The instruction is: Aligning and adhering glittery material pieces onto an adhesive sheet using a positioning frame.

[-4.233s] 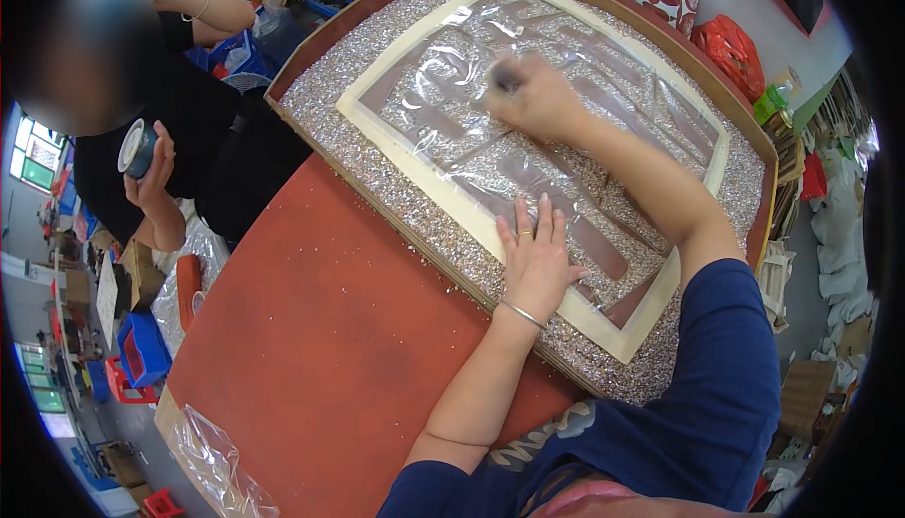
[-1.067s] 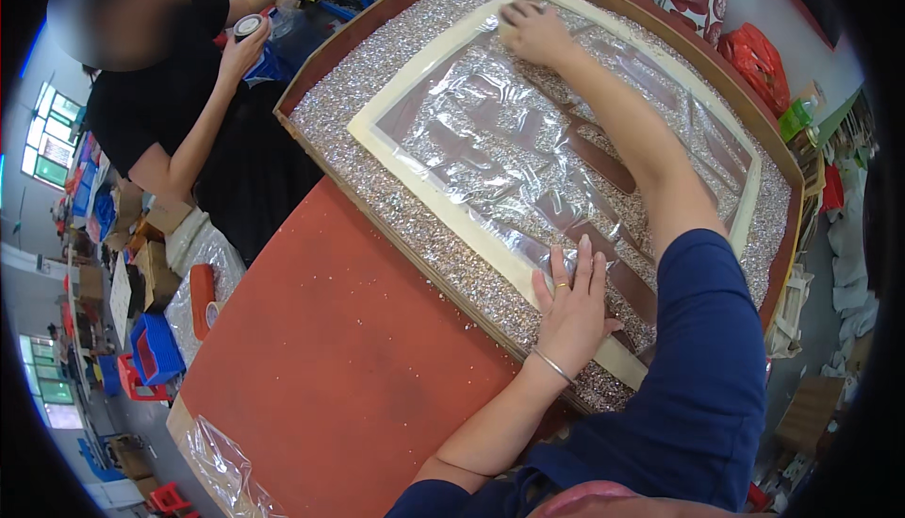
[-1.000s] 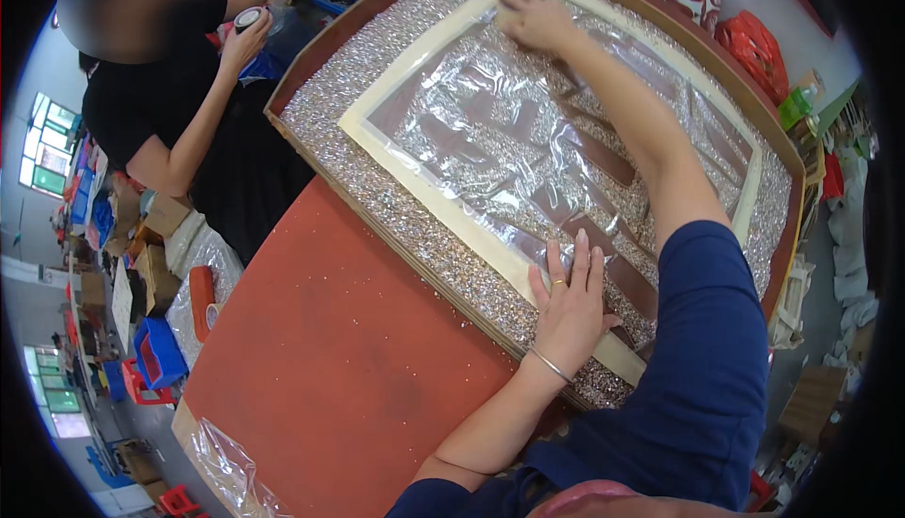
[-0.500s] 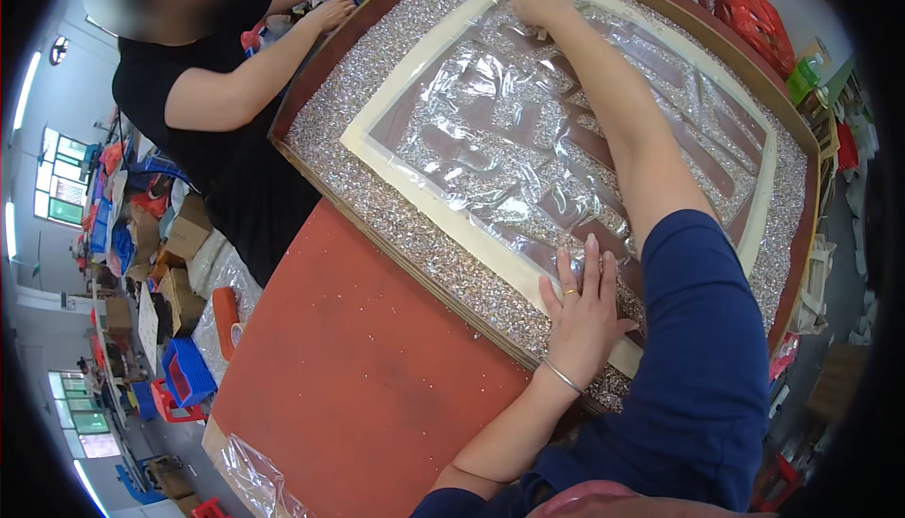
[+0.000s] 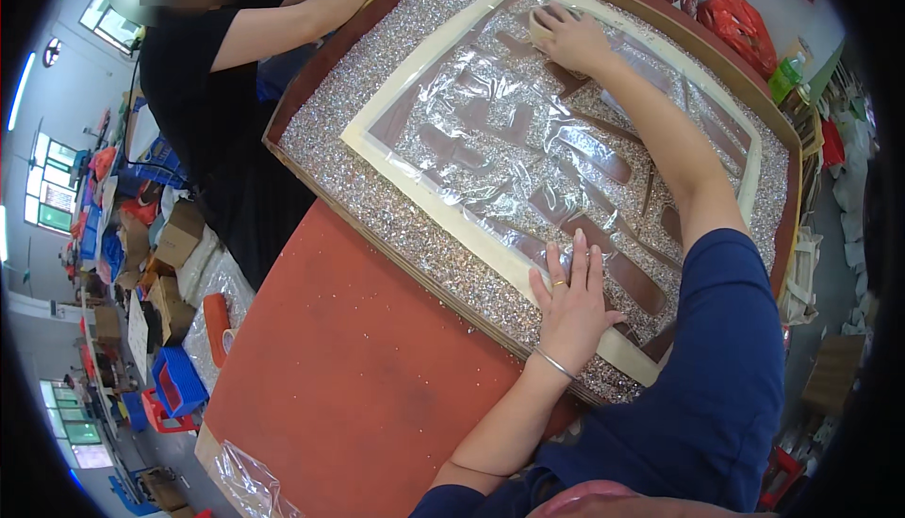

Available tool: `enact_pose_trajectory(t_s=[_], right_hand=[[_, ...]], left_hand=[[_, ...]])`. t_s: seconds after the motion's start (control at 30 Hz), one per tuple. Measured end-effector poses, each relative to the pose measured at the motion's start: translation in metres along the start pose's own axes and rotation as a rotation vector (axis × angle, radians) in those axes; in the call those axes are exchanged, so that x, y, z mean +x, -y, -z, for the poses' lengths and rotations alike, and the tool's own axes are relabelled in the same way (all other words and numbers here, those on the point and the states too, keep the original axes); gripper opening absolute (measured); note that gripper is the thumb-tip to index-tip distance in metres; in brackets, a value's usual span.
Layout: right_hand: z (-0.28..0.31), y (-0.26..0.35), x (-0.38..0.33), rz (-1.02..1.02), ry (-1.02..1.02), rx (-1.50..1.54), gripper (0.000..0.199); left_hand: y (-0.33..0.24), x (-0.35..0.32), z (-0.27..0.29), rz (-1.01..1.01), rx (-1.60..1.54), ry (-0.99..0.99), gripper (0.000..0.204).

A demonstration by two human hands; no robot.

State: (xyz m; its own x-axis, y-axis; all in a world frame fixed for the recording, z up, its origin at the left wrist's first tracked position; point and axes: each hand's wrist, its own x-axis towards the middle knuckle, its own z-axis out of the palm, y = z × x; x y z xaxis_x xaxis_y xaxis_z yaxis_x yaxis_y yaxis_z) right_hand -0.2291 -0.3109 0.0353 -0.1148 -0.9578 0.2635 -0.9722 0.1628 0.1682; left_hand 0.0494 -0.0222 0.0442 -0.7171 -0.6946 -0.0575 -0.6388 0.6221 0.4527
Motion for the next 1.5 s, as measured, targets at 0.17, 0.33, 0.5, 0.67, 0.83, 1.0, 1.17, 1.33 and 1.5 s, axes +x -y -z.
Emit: enact_pose_trajectory(t_s=[0.17,0.33,0.5,0.67,0.83,1.0,1.17,1.33,1.5], right_hand=[[0.004,-0.023,0.003,-0.208,0.046,0.029,0.058],[0.034,-0.022,-0.016,-0.121,0.126,-0.172,0.054],[0.044,-0.053,-0.079,-0.269,0.135,-0.075,0.05],[0.004,-0.056,-0.01,-0.208,0.102,-0.089,0.052],[-0.01,0.0,0.04,-0.203,0.043,0.009,0.054],[0.031,0.01,-0.011,0.057,0.085,-0.033,0.057],[0.039,-0.042,-0.043,-0.316,0.076,-0.053,0.058],[-0.008,-0.024,0.037,-0.226,0.041,-0.004,0.069],[-0.028,0.017,0.097,-0.245,-0.062,0.171,0.07]], left_hand=[[0.001,-0.002,0.0,0.004,-0.019,0.038,0.098],[0.001,-0.002,0.0,-0.009,-0.019,-0.008,0.099],[0.002,-0.001,-0.003,-0.01,-0.051,0.002,0.097],[-0.001,0.0,0.001,-0.011,-0.014,0.003,0.095],[-0.004,0.002,0.006,0.021,-0.013,0.073,0.099],[-0.003,0.002,0.004,0.017,-0.033,0.061,0.099],[-0.001,0.0,0.001,-0.003,-0.016,0.024,0.099],[-0.003,0.0,-0.001,-0.015,0.059,-0.001,0.097],[-0.002,0.001,0.0,0.006,0.122,0.011,0.096]])
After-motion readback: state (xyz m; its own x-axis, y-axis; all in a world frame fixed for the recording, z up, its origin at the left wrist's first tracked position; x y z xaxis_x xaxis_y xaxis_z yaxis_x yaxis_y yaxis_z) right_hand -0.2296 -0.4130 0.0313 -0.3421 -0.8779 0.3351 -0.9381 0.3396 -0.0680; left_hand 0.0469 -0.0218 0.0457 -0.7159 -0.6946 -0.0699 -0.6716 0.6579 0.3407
